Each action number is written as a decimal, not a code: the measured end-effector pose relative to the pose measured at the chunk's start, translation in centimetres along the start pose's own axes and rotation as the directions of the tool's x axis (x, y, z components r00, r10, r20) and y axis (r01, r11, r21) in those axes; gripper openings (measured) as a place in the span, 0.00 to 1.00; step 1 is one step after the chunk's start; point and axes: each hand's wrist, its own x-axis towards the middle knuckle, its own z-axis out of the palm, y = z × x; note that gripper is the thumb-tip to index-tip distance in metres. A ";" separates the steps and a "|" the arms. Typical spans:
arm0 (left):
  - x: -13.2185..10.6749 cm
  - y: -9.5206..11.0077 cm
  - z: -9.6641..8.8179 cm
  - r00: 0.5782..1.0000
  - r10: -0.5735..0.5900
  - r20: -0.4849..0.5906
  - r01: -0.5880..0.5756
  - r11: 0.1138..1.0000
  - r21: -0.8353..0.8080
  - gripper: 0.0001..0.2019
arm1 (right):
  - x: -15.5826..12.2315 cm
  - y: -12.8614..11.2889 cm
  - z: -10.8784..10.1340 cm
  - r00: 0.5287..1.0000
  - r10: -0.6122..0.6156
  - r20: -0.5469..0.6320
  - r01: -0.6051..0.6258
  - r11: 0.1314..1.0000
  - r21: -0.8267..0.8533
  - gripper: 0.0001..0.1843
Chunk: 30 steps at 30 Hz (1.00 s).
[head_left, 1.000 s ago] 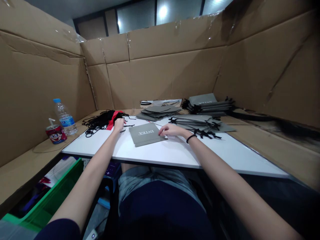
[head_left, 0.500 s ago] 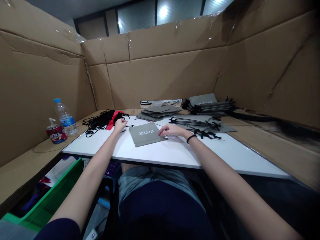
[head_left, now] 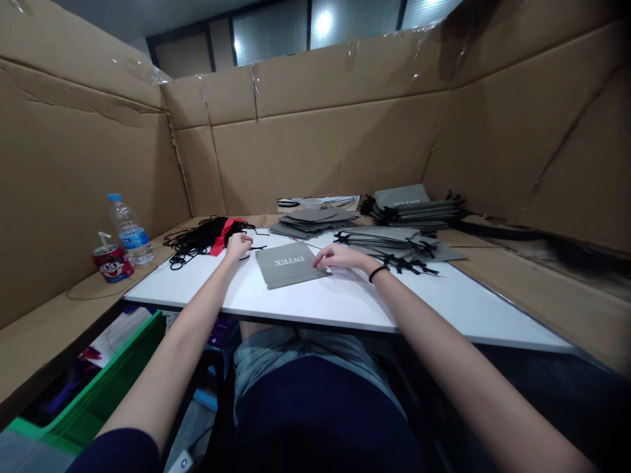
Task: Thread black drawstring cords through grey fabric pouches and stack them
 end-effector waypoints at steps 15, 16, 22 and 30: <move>0.0 0.0 -0.1 0.988 0.140 -0.068 -0.144 0.988 -0.060 0.09 | -0.1 -0.1 0.0 1.000 -0.009 -0.009 0.009 1.000 0.011 0.20; 0.0 0.1 -0.1 0.987 0.143 -0.070 -0.148 0.986 -0.079 0.10 | -0.1 -0.1 0.0 1.000 -0.008 -0.016 0.008 1.000 0.012 0.20; -0.3 1.1 -0.1 0.988 0.156 0.008 -0.151 0.963 -0.222 0.15 | 1.5 -1.7 1.7 0.971 -0.033 -0.238 0.011 0.996 -0.092 0.18; -0.8 1.7 0.0 0.973 0.210 0.100 -0.172 0.940 -0.295 0.14 | 9.0 -8.9 6.3 0.958 -0.107 -0.264 0.050 0.975 -0.216 0.24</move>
